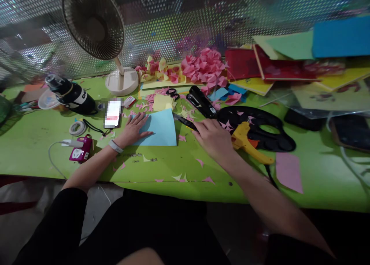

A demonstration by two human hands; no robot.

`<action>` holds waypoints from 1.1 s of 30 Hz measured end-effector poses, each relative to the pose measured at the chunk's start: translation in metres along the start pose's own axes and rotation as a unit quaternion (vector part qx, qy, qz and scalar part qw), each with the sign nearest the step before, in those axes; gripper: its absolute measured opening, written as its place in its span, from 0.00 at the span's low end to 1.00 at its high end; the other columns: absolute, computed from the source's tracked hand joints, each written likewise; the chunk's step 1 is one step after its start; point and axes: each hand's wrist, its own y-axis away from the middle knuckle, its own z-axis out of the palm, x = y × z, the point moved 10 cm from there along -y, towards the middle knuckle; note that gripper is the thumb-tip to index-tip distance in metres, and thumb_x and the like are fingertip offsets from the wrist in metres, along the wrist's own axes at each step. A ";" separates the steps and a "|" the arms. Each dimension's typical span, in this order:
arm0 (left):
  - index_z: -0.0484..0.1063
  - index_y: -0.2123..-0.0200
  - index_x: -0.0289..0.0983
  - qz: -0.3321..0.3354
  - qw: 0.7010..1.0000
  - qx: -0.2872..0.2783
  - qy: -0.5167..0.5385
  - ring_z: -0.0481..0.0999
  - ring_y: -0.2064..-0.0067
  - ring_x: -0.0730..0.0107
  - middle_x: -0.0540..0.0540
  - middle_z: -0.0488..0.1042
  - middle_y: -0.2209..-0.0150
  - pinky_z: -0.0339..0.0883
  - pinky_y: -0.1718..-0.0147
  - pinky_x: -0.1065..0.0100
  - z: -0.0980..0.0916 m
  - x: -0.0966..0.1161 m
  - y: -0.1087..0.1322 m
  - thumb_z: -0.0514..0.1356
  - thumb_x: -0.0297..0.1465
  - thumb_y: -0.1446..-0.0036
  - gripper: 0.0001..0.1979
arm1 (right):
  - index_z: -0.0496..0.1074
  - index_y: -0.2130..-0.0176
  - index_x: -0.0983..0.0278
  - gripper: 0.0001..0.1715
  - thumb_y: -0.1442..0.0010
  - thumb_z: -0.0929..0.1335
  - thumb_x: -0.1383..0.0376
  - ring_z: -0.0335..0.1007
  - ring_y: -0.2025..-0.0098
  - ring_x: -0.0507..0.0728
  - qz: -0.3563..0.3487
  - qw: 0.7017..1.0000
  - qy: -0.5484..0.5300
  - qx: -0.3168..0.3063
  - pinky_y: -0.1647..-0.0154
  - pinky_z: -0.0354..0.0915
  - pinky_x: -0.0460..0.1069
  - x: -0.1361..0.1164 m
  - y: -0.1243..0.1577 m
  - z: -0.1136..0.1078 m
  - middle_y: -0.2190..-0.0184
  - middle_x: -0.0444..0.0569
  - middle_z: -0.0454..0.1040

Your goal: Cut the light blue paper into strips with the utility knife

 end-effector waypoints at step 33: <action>0.79 0.52 0.41 0.166 0.966 0.180 0.082 0.76 0.33 0.59 0.41 0.79 0.38 0.63 0.27 0.44 -0.042 0.014 0.010 0.55 0.35 0.23 0.12 | 0.78 0.39 0.58 0.23 0.25 0.62 0.57 0.77 0.50 0.69 0.018 0.996 -0.082 0.003 0.48 0.72 0.63 0.009 0.013 -0.013 0.54 0.57 0.82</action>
